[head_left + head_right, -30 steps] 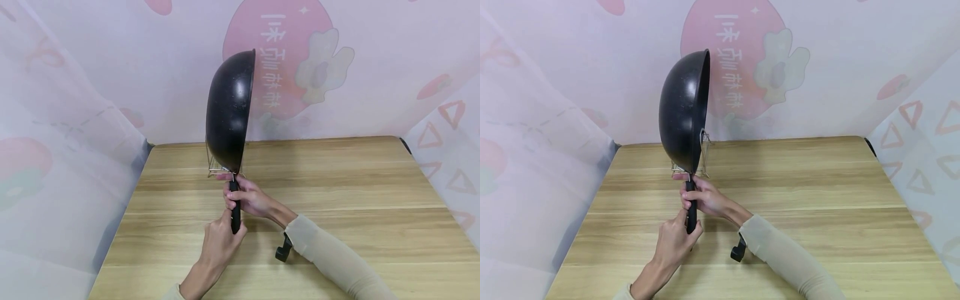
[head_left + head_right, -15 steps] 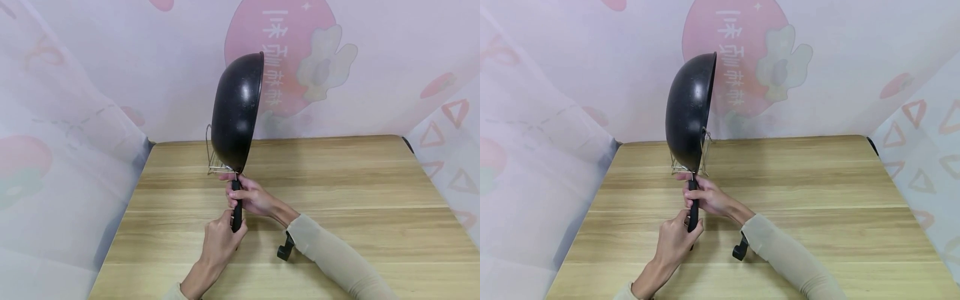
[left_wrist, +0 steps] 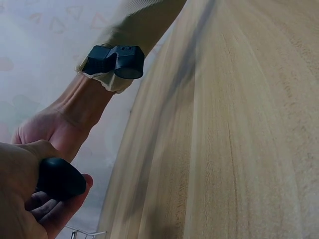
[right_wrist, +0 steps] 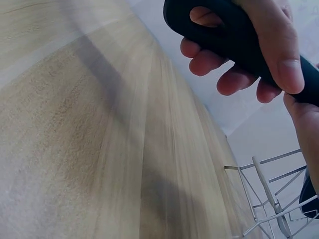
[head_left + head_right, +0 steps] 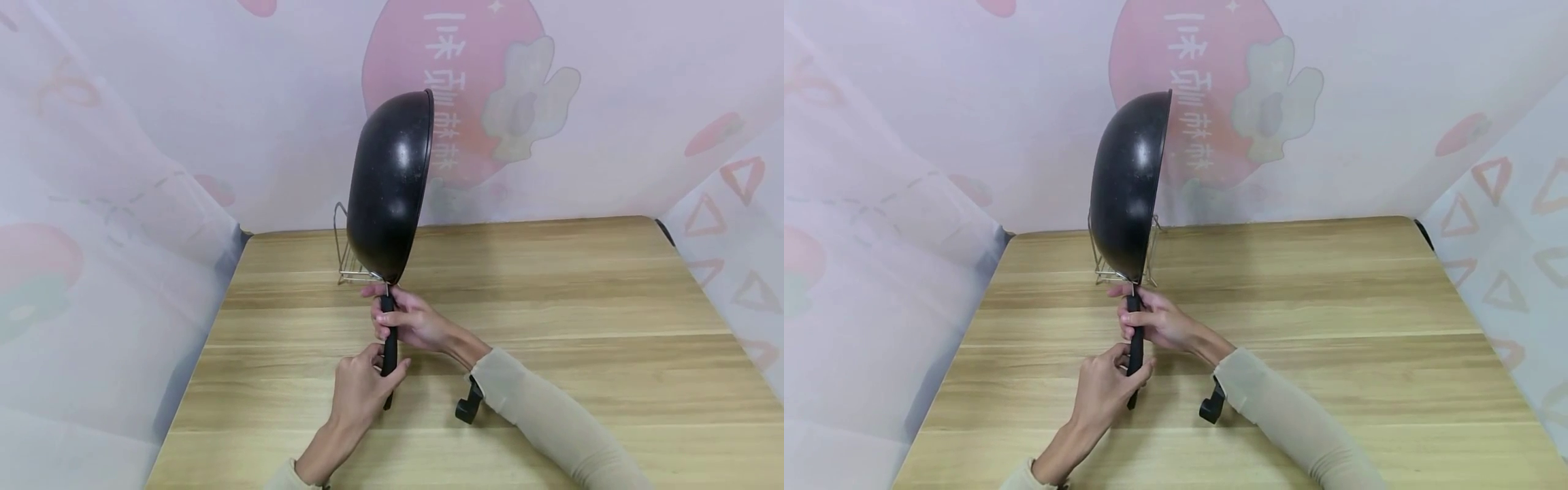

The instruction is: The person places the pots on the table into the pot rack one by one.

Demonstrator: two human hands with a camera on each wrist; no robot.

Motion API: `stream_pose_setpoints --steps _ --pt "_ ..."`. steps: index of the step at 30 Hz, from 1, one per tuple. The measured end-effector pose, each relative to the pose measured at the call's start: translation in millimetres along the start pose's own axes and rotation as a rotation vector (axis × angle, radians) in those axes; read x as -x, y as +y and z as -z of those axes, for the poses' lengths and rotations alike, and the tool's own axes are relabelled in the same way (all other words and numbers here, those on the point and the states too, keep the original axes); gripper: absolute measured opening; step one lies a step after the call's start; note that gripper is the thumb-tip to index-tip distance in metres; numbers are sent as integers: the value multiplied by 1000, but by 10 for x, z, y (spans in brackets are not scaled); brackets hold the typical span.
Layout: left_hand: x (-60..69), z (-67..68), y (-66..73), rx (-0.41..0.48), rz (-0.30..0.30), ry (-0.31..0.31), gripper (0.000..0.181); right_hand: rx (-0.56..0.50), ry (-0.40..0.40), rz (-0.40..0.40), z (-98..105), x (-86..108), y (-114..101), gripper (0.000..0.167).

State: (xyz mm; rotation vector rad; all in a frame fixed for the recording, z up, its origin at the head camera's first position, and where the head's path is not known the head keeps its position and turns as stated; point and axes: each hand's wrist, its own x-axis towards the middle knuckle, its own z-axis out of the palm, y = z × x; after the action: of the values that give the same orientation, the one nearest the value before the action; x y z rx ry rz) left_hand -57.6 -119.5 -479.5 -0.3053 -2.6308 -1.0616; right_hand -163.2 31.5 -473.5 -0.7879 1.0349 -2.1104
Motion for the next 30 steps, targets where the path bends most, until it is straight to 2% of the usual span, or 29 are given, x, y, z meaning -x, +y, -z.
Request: stream_pose_setpoints --steps 9,19,24,30 --pt "-27 52 -24 82 59 -111 25 -1 4 -15 25 13 43 51" --pt "-15 8 -63 72 81 -144 26 -44 -20 -19 94 35 130 47" --pt "-26 -18 -101 57 77 -155 31 -25 -11 -32 125 33 147 47" --pt "-56 -11 -159 44 112 -199 33 24 5 -62 166 10 160 51"
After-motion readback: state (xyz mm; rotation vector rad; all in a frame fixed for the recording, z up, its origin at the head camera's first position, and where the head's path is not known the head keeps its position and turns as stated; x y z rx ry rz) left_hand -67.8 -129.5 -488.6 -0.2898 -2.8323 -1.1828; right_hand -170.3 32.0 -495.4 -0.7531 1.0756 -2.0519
